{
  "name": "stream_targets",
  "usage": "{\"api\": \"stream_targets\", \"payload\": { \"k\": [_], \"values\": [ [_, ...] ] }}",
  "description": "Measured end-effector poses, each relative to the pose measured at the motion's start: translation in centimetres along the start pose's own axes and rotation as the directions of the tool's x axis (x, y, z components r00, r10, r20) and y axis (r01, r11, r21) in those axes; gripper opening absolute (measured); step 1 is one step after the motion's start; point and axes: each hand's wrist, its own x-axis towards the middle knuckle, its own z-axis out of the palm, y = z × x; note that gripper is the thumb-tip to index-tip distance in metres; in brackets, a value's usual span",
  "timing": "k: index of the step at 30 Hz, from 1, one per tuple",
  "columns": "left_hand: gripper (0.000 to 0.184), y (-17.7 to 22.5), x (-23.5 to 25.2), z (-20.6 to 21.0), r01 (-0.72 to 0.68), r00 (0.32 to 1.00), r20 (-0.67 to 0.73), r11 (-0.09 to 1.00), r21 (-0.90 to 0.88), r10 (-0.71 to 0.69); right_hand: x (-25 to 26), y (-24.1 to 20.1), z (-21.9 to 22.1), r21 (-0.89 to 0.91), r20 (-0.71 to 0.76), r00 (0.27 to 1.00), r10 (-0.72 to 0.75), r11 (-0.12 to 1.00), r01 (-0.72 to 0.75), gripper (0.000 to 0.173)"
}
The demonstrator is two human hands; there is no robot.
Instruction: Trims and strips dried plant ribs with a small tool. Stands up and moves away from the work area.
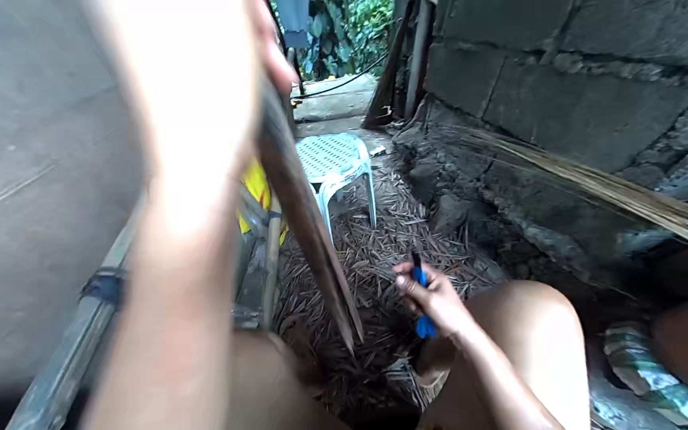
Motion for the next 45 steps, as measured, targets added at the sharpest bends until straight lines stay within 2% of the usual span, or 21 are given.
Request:
{"api": "stream_targets", "payload": {
  "k": [1, 4, 5, 6, 8, 9, 11, 13, 17, 20, 23, 27, 29, 34, 38, 41, 43, 45],
  "values": [
    [0.014, -1.7, -0.9, 3.3, 0.062, 0.998, -0.002, 0.998, 0.002, -0.062, -0.1, 0.5, 0.2, 0.053, 0.045, 0.999, -0.018, 0.998, 0.016, 0.038],
    [0.042, -9.3, -4.3, 10.7, 0.332, 0.941, 0.042, 0.941, 0.070, -0.336, 0.4, 1.9, 1.3, 0.112, 0.085, 0.996, -0.023, 0.994, 0.013, 0.071],
    [0.049, -11.8, -5.3, 12.4, 0.425, 0.900, 0.062, 0.899, 0.102, -0.432, 0.7, 2.4, 1.6, 0.086, 0.050, 0.999, 0.005, 0.996, -0.010, 0.070],
    [0.054, -14.2, -6.4, 13.8, 0.494, 0.860, 0.079, 0.860, 0.125, -0.505, 1.1, 3.0, 1.9, 0.048, 0.001, 0.999, 0.045, 0.998, -0.045, 0.061],
    [0.062, -18.5, -8.3, 15.8, 0.570, 0.801, 0.121, 0.809, 0.144, -0.586, 1.9, 5.0, 2.2, -0.080, -0.123, 0.986, 0.115, 0.989, -0.126, 0.038],
    [0.064, -20.3, -9.2, 16.5, 0.589, 0.781, 0.148, 0.794, 0.149, -0.607, 2.4, 6.0, 2.2, -0.173, -0.150, 0.978, 0.147, 0.970, -0.172, 0.033],
    [0.069, -23.1, -10.7, 17.5, 0.607, 0.754, 0.204, 0.781, 0.148, -0.624, 3.3, 7.3, 2.0, -0.275, -0.153, 0.963, 0.220, 0.927, -0.256, 0.030],
    [0.072, -25.0, -12.2, 17.5, 0.645, 0.700, 0.296, 0.753, 0.131, -0.650, 4.1, 8.0, 1.4, -0.265, -0.168, 0.948, 0.271, 0.914, -0.308, 0.029],
    [0.060, -28.7, -17.0, 16.3, 0.743, 0.566, 0.402, 0.657, 0.128, -0.719, 5.1, 9.0, -0.6, -0.245, -0.197, 0.916, 0.350, 0.887, -0.392, 0.028],
    [0.040, -31.6, -21.0, 15.2, 0.765, 0.519, 0.329, 0.600, 0.234, -0.789, 5.1, 9.7, -1.2, -0.264, -0.238, 0.900, 0.367, 0.867, -0.423, 0.027],
    [0.036, -33.4, -23.0, 14.5, 0.778, 0.536, 0.228, 0.580, 0.241, -0.813, 5.4, 10.3, -2.0, -0.285, -0.302, 0.865, 0.401, 0.828, -0.483, 0.026],
    [0.041, -32.6, -22.5, 13.3, 0.794, 0.555, 0.200, 0.586, 0.161, -0.807, 5.8, 10.2, -2.8, -0.504, -0.239, 0.795, 0.558, 0.629, -0.592, 0.042],
    [0.046, -31.1, -21.3, 12.7, 0.772, 0.597, 0.198, 0.624, 0.122, -0.777, 5.8, 10.1, -2.6, -0.557, -0.208, 0.778, 0.593, 0.582, -0.593, 0.054],
    [0.047, -27.7, -15.3, 11.1, 0.589, 0.774, 0.187, 0.796, 0.140, -0.605, 6.1, 8.3, -2.1, -0.539, -0.227, 0.829, 0.511, 0.643, -0.544, 0.053],
    [0.042, -23.6, -7.7, 9.4, 0.550, 0.785, 0.250, 0.823, 0.144, -0.568, 6.0, 8.2, -1.7, -0.535, -0.175, 0.845, 0.506, 0.671, -0.513, 0.049],
    [0.039, -20.3, -2.0, 8.3, 0.469, 0.839, 0.252, 0.876, 0.113, -0.481, 6.0, 8.5, -1.4, -0.507, -0.103, 0.867, 0.487, 0.724, -0.468, 0.049],
    [0.037, -17.3, 1.1, 8.2, 0.387, 0.887, 0.236, 0.918, 0.087, -0.396, 5.8, 8.8, -1.2, -0.412, -0.036, 0.885, 0.464, 0.800, -0.436, 0.049],
    [0.034, -14.3, 3.7, 8.7, 0.364, 0.900, 0.241, 0.930, 0.045, -0.363, 5.6, 9.2, -0.7, -0.293, -0.001, 0.901, 0.433, 0.862, -0.414, 0.045]
  ]
}}
